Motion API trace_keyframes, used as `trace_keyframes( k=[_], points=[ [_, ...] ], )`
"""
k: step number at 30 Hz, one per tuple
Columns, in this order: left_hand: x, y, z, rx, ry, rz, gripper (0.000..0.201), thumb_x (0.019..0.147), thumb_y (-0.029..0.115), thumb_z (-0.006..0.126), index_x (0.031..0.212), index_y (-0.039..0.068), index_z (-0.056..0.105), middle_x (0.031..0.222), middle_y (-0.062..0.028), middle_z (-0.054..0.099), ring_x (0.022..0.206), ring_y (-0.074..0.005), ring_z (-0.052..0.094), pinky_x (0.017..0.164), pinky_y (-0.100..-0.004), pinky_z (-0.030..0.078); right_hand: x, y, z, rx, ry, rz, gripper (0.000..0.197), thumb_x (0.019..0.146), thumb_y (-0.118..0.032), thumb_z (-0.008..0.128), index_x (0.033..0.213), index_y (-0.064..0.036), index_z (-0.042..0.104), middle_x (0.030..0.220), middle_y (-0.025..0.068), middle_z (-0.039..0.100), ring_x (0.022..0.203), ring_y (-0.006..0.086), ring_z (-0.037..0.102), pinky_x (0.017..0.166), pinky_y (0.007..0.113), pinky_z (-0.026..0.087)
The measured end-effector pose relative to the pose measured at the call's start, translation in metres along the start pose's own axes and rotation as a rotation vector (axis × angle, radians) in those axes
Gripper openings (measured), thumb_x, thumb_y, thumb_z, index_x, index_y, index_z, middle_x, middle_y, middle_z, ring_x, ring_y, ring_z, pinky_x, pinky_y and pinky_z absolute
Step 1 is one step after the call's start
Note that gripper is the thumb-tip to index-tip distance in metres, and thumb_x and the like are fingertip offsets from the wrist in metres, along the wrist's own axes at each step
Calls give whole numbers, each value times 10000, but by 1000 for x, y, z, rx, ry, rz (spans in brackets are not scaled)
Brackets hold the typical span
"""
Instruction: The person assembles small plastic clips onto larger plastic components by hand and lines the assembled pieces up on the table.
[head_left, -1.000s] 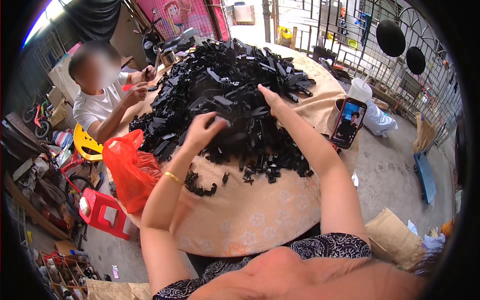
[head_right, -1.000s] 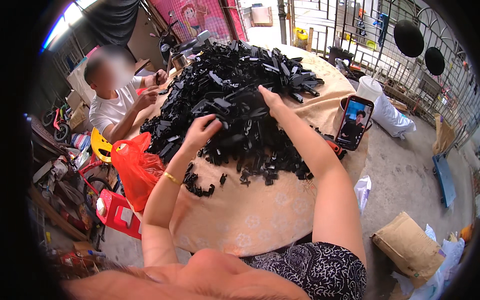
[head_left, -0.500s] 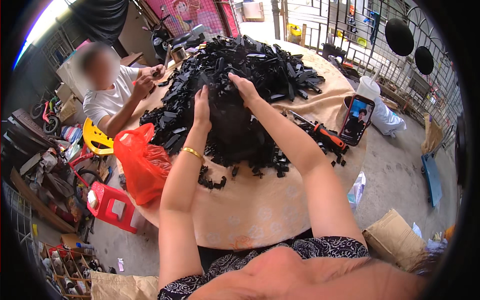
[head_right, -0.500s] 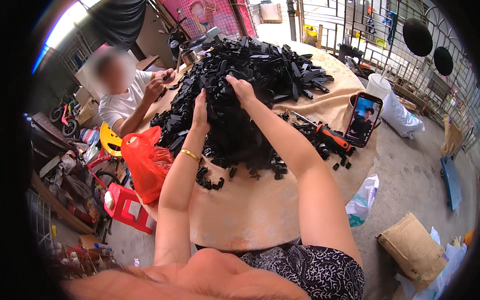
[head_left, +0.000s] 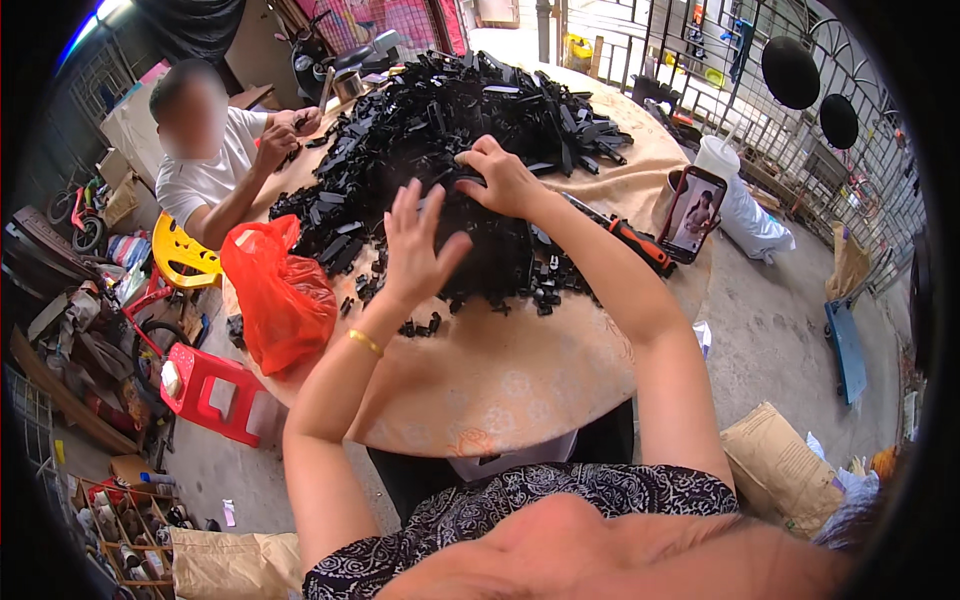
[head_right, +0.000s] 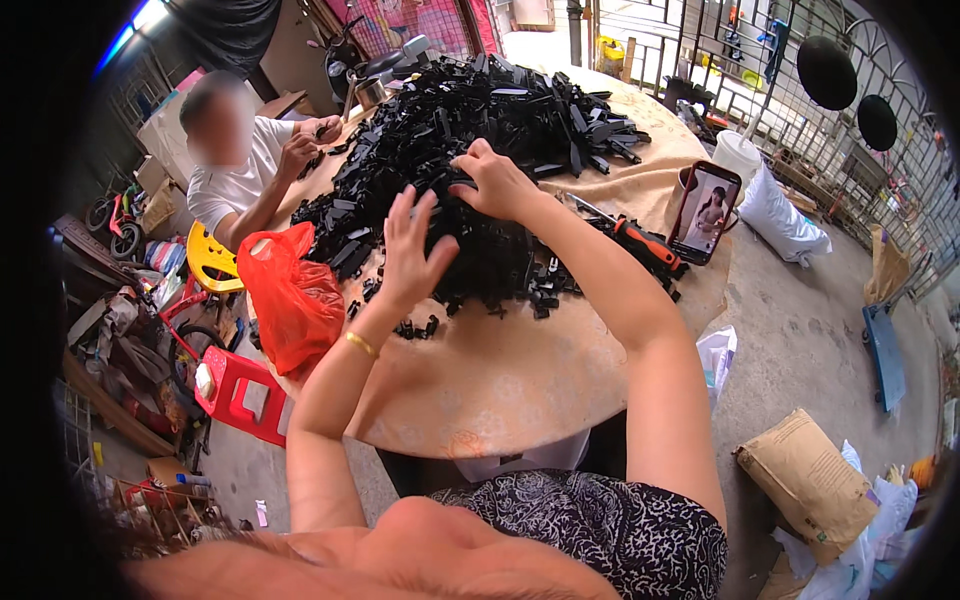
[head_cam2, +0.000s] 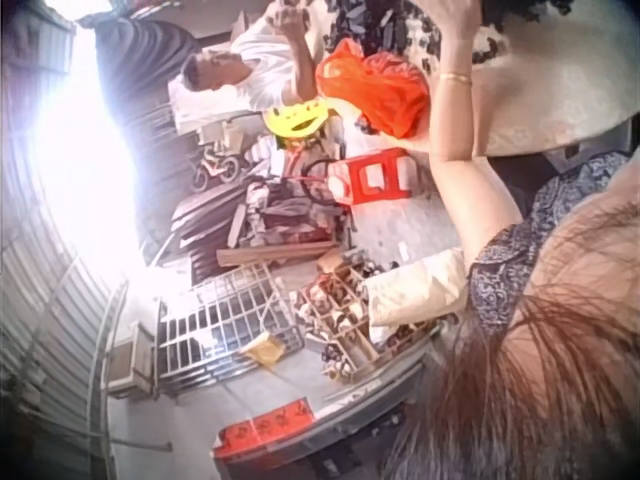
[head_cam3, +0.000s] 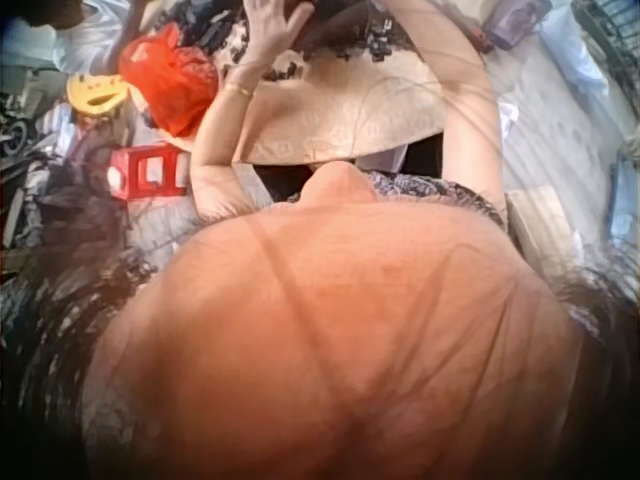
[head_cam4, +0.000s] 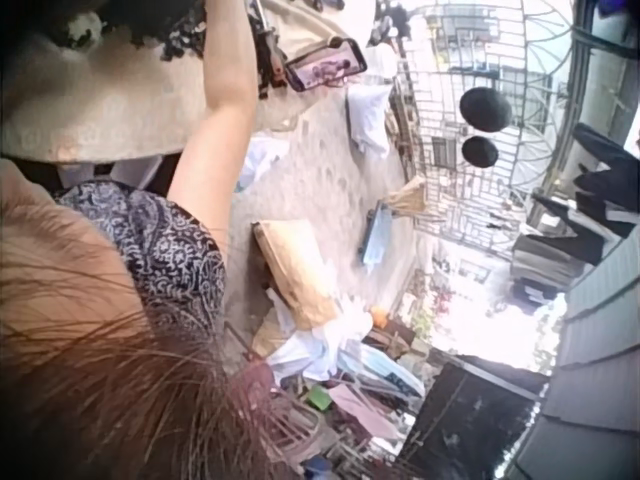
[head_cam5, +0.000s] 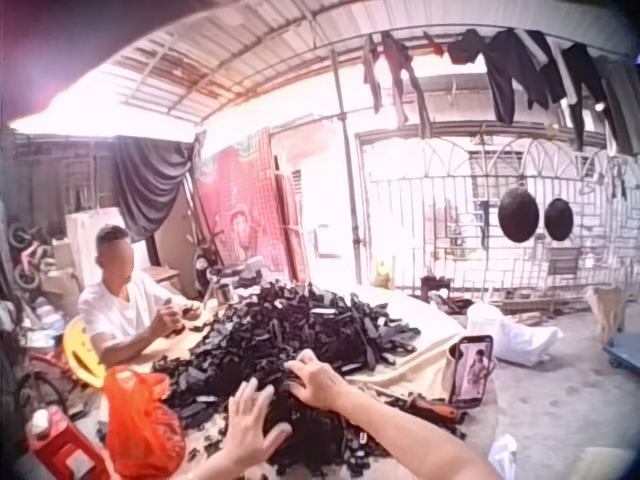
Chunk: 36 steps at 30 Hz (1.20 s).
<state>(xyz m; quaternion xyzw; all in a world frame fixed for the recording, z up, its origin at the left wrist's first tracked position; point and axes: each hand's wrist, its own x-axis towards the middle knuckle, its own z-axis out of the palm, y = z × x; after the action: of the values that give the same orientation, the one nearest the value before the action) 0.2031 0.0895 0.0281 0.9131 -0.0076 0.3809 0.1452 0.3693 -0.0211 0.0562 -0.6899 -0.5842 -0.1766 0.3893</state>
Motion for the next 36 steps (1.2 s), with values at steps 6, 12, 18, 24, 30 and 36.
trace_keyframes(
  k=[6,12,18,24,30,36],
  points=[
    [-65,34,-45,247,-444,90,846,640,568,634,1315,142,351,1409,-169,172,1309,-389,57,991,-605,-11,-38,-3,-33,2,14,77,524,776,-351,608,1128,18,487,1182,203,415,1021,356,487,878,379,403],
    [-91,-15,-35,367,-414,-525,1002,645,627,604,1362,68,183,1394,-230,151,1291,-425,64,986,-595,87,-135,-54,-47,-278,-364,409,947,699,-563,603,1338,5,197,1349,285,211,1285,406,158,1042,485,149],
    [-50,-9,3,153,-294,-356,1045,590,551,700,1373,103,172,1395,-238,113,1286,-405,125,1001,-562,164,-175,-66,-52,-400,-386,509,859,750,-490,577,1344,-4,189,1364,273,181,1299,391,121,1040,506,120],
    [-30,-14,-1,110,-407,-395,1051,557,494,743,1377,139,190,1423,-180,89,1308,-392,52,995,-594,152,-172,-18,-34,-367,-208,329,585,819,-286,547,1296,-29,324,1349,240,260,1271,382,216,1032,468,189],
    [-34,23,-13,-62,-188,-24,548,659,217,694,1139,30,506,1144,-160,452,1073,-331,391,893,-398,365,-150,6,-23,-354,6,210,386,728,-152,610,1095,-52,541,1191,181,455,1142,339,401,947,441,315],
    [-46,50,7,92,-185,38,392,672,109,659,1030,36,517,971,-110,496,923,-285,458,748,-361,408,-140,-38,-47,-77,-45,274,115,668,-98,593,778,-80,623,838,74,589,774,249,583,674,353,465]
  ],
)
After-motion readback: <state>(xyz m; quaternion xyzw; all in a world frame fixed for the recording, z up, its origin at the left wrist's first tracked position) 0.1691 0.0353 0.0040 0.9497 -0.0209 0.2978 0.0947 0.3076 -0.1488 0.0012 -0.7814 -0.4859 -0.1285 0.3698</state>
